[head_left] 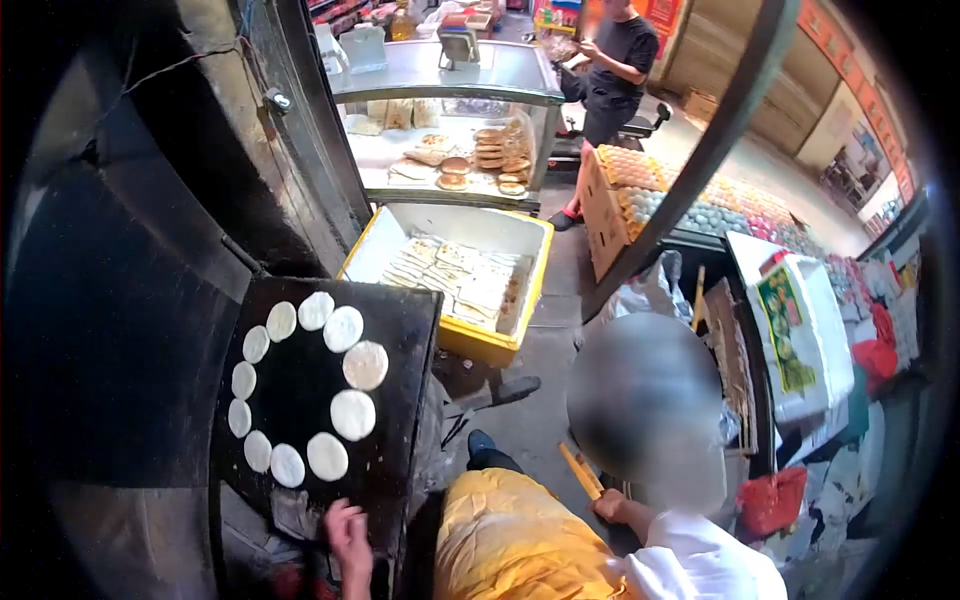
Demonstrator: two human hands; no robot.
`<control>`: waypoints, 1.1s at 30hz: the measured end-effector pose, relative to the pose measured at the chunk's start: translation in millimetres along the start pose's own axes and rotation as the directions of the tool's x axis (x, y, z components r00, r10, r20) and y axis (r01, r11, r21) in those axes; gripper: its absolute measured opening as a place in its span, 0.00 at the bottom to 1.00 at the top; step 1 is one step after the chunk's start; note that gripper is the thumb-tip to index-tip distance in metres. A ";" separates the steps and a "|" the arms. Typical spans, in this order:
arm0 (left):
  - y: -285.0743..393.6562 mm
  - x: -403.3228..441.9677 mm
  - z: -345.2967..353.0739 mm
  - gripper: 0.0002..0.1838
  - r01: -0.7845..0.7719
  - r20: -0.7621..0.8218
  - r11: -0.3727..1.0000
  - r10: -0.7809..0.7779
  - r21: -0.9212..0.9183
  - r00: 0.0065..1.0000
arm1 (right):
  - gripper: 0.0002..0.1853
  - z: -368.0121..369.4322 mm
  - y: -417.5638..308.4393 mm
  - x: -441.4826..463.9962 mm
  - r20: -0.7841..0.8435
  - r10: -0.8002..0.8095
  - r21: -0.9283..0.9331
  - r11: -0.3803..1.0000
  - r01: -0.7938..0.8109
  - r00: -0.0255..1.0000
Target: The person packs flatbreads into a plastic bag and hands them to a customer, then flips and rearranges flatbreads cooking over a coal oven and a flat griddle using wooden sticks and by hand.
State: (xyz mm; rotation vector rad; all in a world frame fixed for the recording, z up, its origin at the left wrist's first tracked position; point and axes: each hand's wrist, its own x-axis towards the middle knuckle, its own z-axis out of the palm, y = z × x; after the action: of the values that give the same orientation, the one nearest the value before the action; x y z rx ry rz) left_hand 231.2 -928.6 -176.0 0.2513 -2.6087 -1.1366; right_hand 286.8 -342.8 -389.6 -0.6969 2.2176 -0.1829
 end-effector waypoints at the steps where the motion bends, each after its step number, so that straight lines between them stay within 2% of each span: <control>1: 48.8 -1.6 -4.8 0.18 0.586 0.418 0.648 -0.417 -0.486 0.807 | 0.14 34.4 -11.7 -6.9 0.085 0.212 0.241 0.944 -0.227 0.974; 2: 68.0 -11.2 -2.4 0.18 0.724 0.608 0.513 -0.411 -0.461 0.679 | 0.18 57.8 -13.0 -18.3 0.212 0.384 0.439 0.784 -0.438 0.899; 3: 61.9 -29.8 6.7 0.19 0.762 0.693 0.489 -0.366 -0.424 0.621 | 0.25 51.5 -38.2 -42.9 0.277 0.495 0.492 0.663 -0.564 0.824; 4: 56.4 -47.9 18.0 0.19 0.752 0.686 0.545 -0.386 -0.370 0.617 | 0.33 26.0 -73.9 -70.9 0.335 0.595 0.533 0.520 -0.668 0.730; 5: 49.6 -72.4 27.9 0.19 0.687 0.644 0.623 -0.358 -0.374 0.676 | 0.34 46.8 -83.4 -89.1 0.348 0.604 0.549 0.488 -0.678 0.717; 6: 40.7 -94.7 35.2 0.20 0.616 0.603 0.696 -0.325 -0.369 0.728 | 0.33 76.2 -83.4 -96.0 0.343 0.569 0.491 0.569 -0.659 0.747; 7: 27.5 -116.1 38.4 0.19 0.644 0.633 0.690 -0.345 -0.329 0.693 | 0.34 107.5 -81.5 -107.1 0.348 0.516 0.470 0.627 -0.622 0.783; 8: 27.1 -132.5 31.9 0.19 0.677 0.663 0.682 -0.374 -0.277 0.648 | 0.34 106.8 -96.1 -123.6 0.351 0.461 0.450 0.681 -0.579 0.815; 9: 27.8 -149.8 24.7 0.19 0.797 0.686 0.570 -0.499 -0.201 0.529 | 0.34 104.4 -106.9 -144.1 0.393 0.543 0.531 0.525 -0.665 0.742; 10: 9.3 -173.5 19.7 0.21 0.872 0.719 0.429 -0.526 -0.236 0.454 | 0.33 41.1 -149.4 -175.3 0.429 0.617 0.600 0.351 -0.719 0.660; 12: -10.3 -211.9 7.5 0.24 0.933 0.744 0.113 -0.575 -0.341 0.341 | 0.33 48.2 -142.8 -183.7 0.405 0.619 0.580 0.395 -0.712 0.673; 13: -31.8 -238.0 6.4 0.24 0.931 0.744 0.114 -0.572 -0.346 0.346 | 0.33 46.7 -134.8 -186.2 0.362 0.599 0.559 0.474 -0.680 0.715; 15: -78.0 -297.2 6.9 0.27 0.786 0.728 -0.172 -0.530 -0.594 0.435 | 0.33 35.5 -126.1 -188.3 0.248 0.557 0.512 0.619 -0.595 0.793; 16: -82.5 -313.0 5.0 0.31 0.836 0.683 -0.117 -0.643 -0.536 0.347 | 0.33 24.0 -123.0 -187.5 0.198 0.566 0.524 0.629 -0.574 0.801; 17: -146.0 -352.9 23.4 0.31 0.822 0.691 -0.157 -0.639 -0.547 0.338 | 0.33 12.0 -122.2 -185.8 0.175 0.602 0.573 0.581 -0.577 0.779; 18: -147.0 -362.1 28.2 0.31 0.819 0.692 -0.158 -0.636 -0.551 0.343 | 0.35 10.3 -115.2 -177.5 0.194 0.699 0.670 0.418 -0.613 0.689; 20: -136.6 -384.8 30.5 0.31 0.827 0.686 -0.157 -0.652 -0.539 0.323 | 0.37 -56.6 -142.0 -195.2 0.114 0.648 0.832 0.352 -0.429 0.753; 22: -123.8 -405.9 27.8 0.30 0.847 0.681 -0.148 -0.672 -0.510 0.293 | 0.42 -61.7 -136.2 -196.0 -0.071 0.638 0.914 0.350 -0.206 0.767; 23: -121.8 -416.9 19.6 0.30 0.867 0.679 -0.136 -0.684 -0.479 0.268 | 0.46 -40.9 -116.8 -184.0 -0.217 0.600 0.921 0.387 -0.042 0.770; 24: -145.5 -432.9 25.9 0.29 0.861 0.761 -0.024 -0.481 -0.509 0.436 | 0.50 -15.1 -103.5 -177.7 -0.352 0.569 0.906 0.406 0.119 0.744; 25: -126.9 -418.5 34.4 0.28 0.900 0.770 -0.127 -0.576 -0.416 0.274 | 0.52 -19.9 -106.3 -193.8 -0.345 0.575 0.898 0.433 0.082 0.742; 26: -67.2 -381.6 48.0 0.23 0.976 0.539 0.044 -0.827 -0.215 0.156 | 0.54 -48.4 -109.2 -214.0 -0.327 0.591 0.895 0.445 0.041 0.738; 27: -38.5 -365.5 61.2 0.22 0.987 0.532 0.069 -0.836 -0.142 0.135 | 0.53 -64.2 -113.7 -236.1 -0.326 0.618 0.900 0.434 0.036 0.716; 28: -14.2 -354.8 73.4 0.14 0.988 0.520 0.116 -0.841 -0.099 0.151 | 0.51 -37.5 -99.1 -235.5 -0.463 0.647 0.832 0.553 0.045 0.606; 29: -2.8 -345.7 85.7 0.11 0.973 0.602 0.202 -0.765 -0.111 0.227 | 0.50 -30.6 -90.0 -248.2 -0.398 0.693 0.879 0.476 0.033 0.602; 30: 12.9 -339.0 96.9 0.10 0.961 0.666 0.253 -0.699 -0.111 0.261 | 0.49 -41.1 -96.3 -276.8 -0.340 0.752 0.936 0.329 0.126 0.565; 31: 47.8 -326.2 106.5 0.10 0.938 0.682 0.335 -0.666 -0.088 0.302 | 0.50 -33.9 -89.6 -293.5 -0.335 0.794 0.941 0.314 0.129 0.507; 32: 54.2 -319.9 117.7 0.12 0.895 0.723 0.444 -0.608 -0.034 0.329 | 0.49 -4.3 -75.4 -295.9 -0.349 0.843 0.936 0.291 0.197 0.410; 33: 66.8 -314.5 127.8 0.12 0.865 0.711 0.501 -0.613 0.013 0.344 | 0.49 4.9 -69.5 -311.9 -0.328 0.885 0.940 0.269 0.211 0.330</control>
State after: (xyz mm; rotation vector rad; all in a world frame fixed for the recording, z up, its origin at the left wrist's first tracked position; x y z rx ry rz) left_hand 483.6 -711.0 -268.9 1.3632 -2.7160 -2.3991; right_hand 487.8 -233.2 -166.6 1.0314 2.4856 -1.7565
